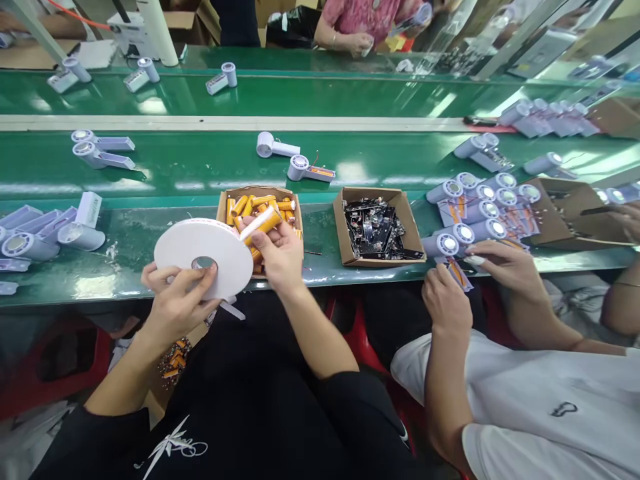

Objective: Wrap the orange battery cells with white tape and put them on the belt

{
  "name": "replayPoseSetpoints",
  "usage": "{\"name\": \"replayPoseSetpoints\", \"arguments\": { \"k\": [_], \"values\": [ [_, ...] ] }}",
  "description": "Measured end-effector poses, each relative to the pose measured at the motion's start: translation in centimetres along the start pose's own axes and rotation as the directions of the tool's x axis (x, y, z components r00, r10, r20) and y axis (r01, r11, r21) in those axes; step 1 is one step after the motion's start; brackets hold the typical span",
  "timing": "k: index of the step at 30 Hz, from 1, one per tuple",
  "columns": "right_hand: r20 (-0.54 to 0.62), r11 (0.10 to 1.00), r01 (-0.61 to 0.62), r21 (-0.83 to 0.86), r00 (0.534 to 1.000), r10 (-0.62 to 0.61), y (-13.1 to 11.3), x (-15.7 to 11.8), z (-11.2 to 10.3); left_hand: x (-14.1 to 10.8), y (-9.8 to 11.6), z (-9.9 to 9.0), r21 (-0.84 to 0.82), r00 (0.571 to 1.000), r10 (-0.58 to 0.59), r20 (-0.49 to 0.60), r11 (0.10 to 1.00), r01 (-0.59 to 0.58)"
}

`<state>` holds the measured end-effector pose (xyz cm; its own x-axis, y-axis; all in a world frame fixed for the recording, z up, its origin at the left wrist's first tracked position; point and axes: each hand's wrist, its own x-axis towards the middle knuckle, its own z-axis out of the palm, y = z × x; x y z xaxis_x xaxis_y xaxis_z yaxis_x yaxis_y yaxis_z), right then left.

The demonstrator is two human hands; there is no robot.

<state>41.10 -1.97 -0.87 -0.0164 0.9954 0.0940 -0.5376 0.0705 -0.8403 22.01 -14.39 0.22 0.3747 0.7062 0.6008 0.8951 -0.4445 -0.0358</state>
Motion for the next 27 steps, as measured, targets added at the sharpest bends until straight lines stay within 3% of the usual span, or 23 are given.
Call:
{"name": "replayPoseSetpoints", "arguments": {
  "k": [3, 5, 7, 9, 11, 13, 15, 18, 20, 23, 25, 27],
  "values": [
    [-0.042, 0.998, 0.06, -0.002, 0.997, -0.06, -1.7, 4.0, -1.1, -0.3, 1.1, -1.3, -0.215, 0.976, 0.199, 0.089, 0.961, -0.176],
    [-0.169, 0.989, 0.147, -0.002, 0.975, -0.146, -3.5, 6.8, -2.2, -1.0, -0.7, -1.8, -0.272, 0.963, 0.247, 0.109, 0.939, -0.21],
    [-0.231, 0.989, 0.14, -0.047, 0.962, -0.147, -4.8, 7.9, -3.7, -2.3, -4.8, -1.5, -0.178, 0.983, 0.098, 0.153, 0.982, -0.07],
    [-0.225, 0.989, 0.085, -0.117, 0.968, -0.11, -5.0, 6.9, -5.7, -3.9, -10.2, -0.6, -0.077, 0.973, -0.081, 0.218, 0.992, 0.1],
    [-0.212, 0.985, 0.052, -0.162, 0.973, -0.086, -3.8, 4.6, -8.1, -5.0, -14.9, 0.5, -0.094, 0.951, -0.127, 0.283, 0.983, 0.159],
    [-0.227, 0.987, 0.041, -0.158, 0.971, -0.077, -1.9, 2.3, -10.5, -4.1, -17.5, 1.6, -0.116, 0.943, -0.164, 0.29, 0.972, 0.205],
    [-0.246, 0.991, 0.02, -0.129, 0.968, -0.052, -0.2, 0.6, -12.3, 0.0, -18.1, 3.1, -0.128, 0.945, -0.179, 0.274, 0.967, 0.22],
    [-0.246, 0.997, -0.04, -0.062, 0.969, 0.023, 1.2, -0.3, -13.7, 11.6, -16.8, 8.0, -0.191, 0.93, -0.099, 0.355, 0.966, 0.176],
    [-0.23, 0.995, -0.086, -0.041, 0.97, 0.075, 1.5, -0.4, -14.1, 20.8, -15.5, 12.9, -0.207, 0.872, -0.125, 0.473, 0.946, 0.248],
    [-0.223, 0.991, -0.122, -0.061, 0.969, 0.105, 1.8, -0.6, -14.4, 31.7, -13.8, 20.2, -0.017, 0.735, -0.227, 0.639, 0.951, 0.308],
    [-0.236, 0.987, -0.139, -0.078, 0.965, 0.117, 1.9, -1.1, -14.8, 35.8, -12.9, 23.5, 0.0, 0.7, -0.222, 0.679, 0.953, 0.302],
    [-0.265, 0.985, -0.151, -0.089, 0.956, 0.123, 2.0, -1.5, -15.4, 37.5, -12.3, 25.4, -0.046, 0.689, -0.16, 0.707, 0.961, 0.271]
  ]
}}
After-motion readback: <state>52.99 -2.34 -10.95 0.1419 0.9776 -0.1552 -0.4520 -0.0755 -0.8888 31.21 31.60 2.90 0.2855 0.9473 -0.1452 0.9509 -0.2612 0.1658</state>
